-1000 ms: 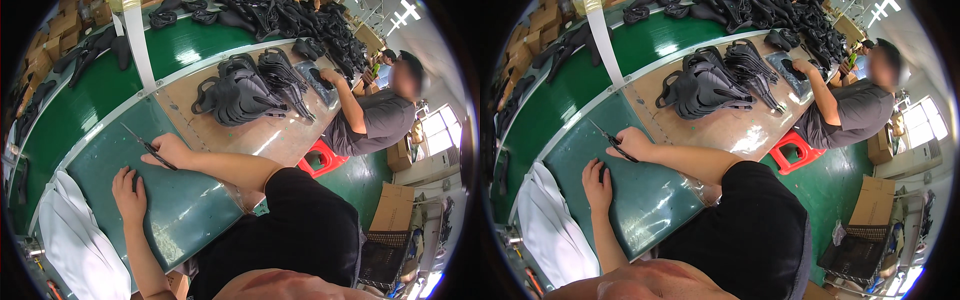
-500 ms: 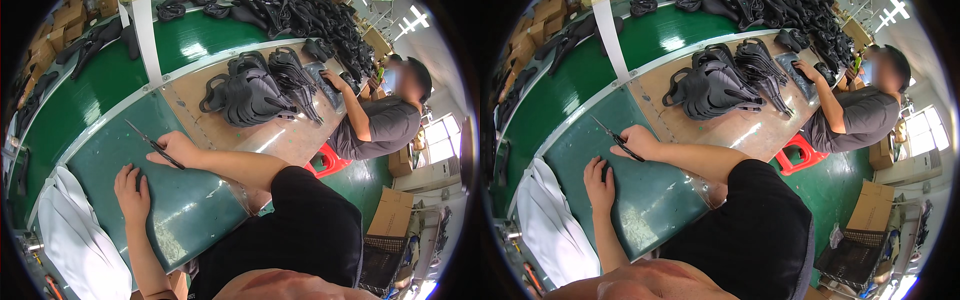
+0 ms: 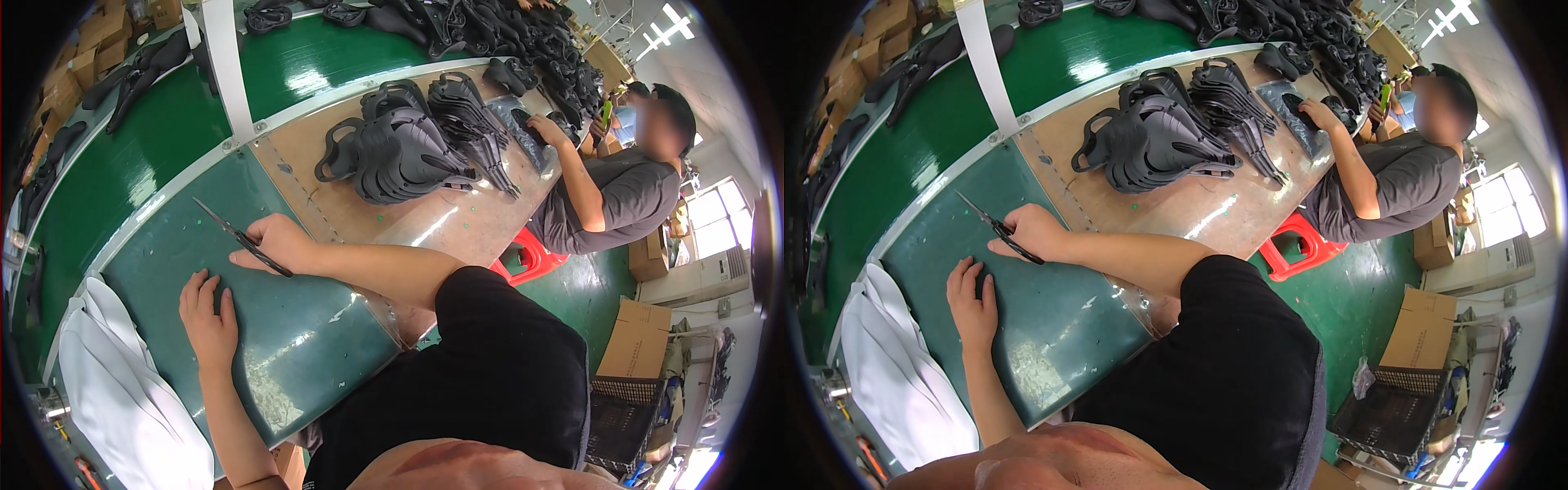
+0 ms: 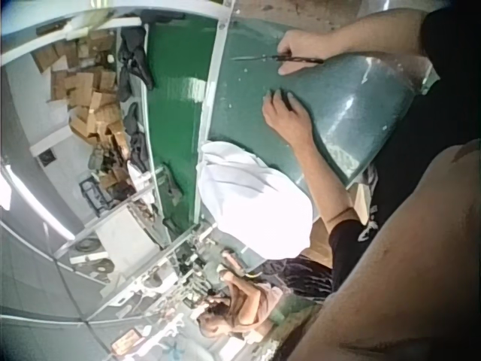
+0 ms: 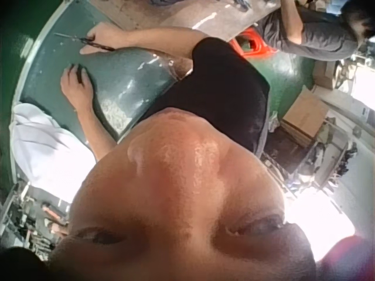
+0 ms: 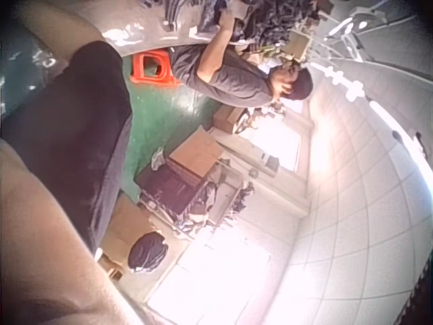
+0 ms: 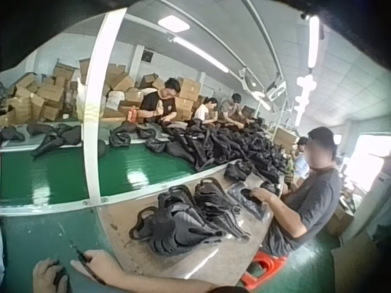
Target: Trimming excess material from bicycle saddles using scissors.
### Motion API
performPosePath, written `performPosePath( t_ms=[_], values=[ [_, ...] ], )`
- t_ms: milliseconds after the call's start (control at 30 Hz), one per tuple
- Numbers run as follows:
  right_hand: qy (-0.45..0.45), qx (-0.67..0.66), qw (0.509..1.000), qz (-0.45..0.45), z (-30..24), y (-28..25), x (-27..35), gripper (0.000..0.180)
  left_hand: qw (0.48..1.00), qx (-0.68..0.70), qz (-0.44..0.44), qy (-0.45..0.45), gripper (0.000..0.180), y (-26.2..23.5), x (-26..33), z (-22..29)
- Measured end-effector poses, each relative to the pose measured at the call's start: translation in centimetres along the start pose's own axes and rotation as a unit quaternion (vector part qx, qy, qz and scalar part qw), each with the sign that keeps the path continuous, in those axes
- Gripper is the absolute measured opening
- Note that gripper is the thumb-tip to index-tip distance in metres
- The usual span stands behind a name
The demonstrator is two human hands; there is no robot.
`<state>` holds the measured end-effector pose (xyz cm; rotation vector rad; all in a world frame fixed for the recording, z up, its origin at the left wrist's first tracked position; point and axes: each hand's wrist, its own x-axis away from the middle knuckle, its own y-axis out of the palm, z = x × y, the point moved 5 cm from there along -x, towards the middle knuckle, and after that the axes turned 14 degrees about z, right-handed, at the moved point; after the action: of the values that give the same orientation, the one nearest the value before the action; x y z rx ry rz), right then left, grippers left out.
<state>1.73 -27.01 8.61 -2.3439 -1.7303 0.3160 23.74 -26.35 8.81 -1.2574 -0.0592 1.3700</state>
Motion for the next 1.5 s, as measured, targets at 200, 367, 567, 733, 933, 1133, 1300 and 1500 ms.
performPosePath(
  t_ms=[200, 367, 567, 733, 933, 1133, 1300, 1500],
  values=[
    [0.018, 0.0, 1.0, -0.009, 0.05, -0.09, -0.06, 0.04, 1.0, -0.001, -0.004, 0.002, 0.027, 0.13, -0.04, -0.07],
    [0.026, -0.001, 1.0, -0.009, 0.55, 0.18, -0.18, 0.039, 1.0, 0.001, -0.005, 0.004, 0.028, 0.17, -0.02, -0.13],
    [0.012, 0.005, 1.0, -0.008, 0.36, 0.21, -0.16, 0.04, 1.0, -0.001, -0.007, 0.002, 0.028, 0.12, -0.02, -0.21],
    [0.018, 0.009, 1.0, -0.011, 0.15, 0.1, -0.08, 0.041, 1.0, 0.006, -0.001, 0.002, 0.028, -0.01, -0.06, -0.07],
    [-0.009, 0.008, 1.0, 0.0, 0.61, 0.15, -0.22, 0.043, 1.0, 0.012, 0.008, -0.005, 0.029, -0.04, -0.02, -0.1],
    [0.002, 0.033, 0.999, 0.004, 0.47, 0.36, -0.23, 0.044, 1.0, 0.009, 0.008, -0.007, 0.029, -0.27, 0.06, -0.17],
    [-0.001, 0.019, 1.0, 0.007, 0.55, 0.37, -0.21, 0.043, 1.0, 0.013, 0.011, -0.011, 0.028, -0.26, 0.06, -0.12],
    [0.008, 0.019, 1.0, 0.008, 0.63, 0.37, -0.2, 0.042, 1.0, 0.009, 0.011, -0.011, 0.027, -0.28, -0.01, 0.01]
  ],
)
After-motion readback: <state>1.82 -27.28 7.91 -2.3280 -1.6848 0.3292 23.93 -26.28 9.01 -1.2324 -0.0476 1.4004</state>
